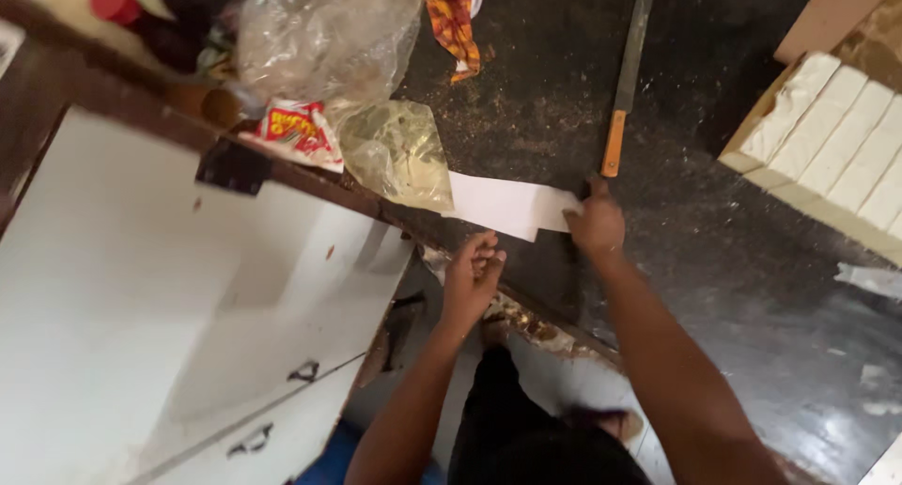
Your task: The person repeatedly wraps small white blocks in white paper using a wooden stick to apply a white paste. They place the wrapped blocks into a yellow tray. The process involves spreading paste, placing a block, folding the paper, and arranging the finished items.
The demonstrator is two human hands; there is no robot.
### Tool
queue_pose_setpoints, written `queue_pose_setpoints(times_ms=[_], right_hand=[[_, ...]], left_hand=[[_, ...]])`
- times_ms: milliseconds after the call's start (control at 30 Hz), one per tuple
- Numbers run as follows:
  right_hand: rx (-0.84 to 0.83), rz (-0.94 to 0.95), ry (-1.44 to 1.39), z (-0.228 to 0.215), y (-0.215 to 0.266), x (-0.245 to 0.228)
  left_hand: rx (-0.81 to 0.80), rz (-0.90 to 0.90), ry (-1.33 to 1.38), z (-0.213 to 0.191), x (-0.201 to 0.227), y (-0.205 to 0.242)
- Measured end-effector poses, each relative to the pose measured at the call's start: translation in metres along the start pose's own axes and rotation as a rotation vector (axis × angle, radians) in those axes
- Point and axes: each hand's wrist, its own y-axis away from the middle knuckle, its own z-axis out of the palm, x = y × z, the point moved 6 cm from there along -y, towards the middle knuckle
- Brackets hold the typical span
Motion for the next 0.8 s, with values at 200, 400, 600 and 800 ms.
queue_pose_setpoints(times_ms=[200, 400, 600, 800], right_hand=[[-0.169, 0.180, -0.157, -0.015, -0.011, -0.002], [-0.032, 0.089, -0.284, -0.032, -0.001, -0.024], [-0.054, -0.056, 0.092, -0.008, 0.002, -0.007], [0.133, -0.094, -0.070, -0.024, -0.001, -0.022]], left_hand=[[-0.055, 0.297, -0.146, -0.012, 0.042, -0.057], [-0.332, 0.558, -0.550, 0.018, 0.077, -0.132], [-0.596, 0.503, -0.598, 0.065, 0.037, -0.175], [-0.736, 0.295, -0.481, 0.085, 0.008, -0.192]])
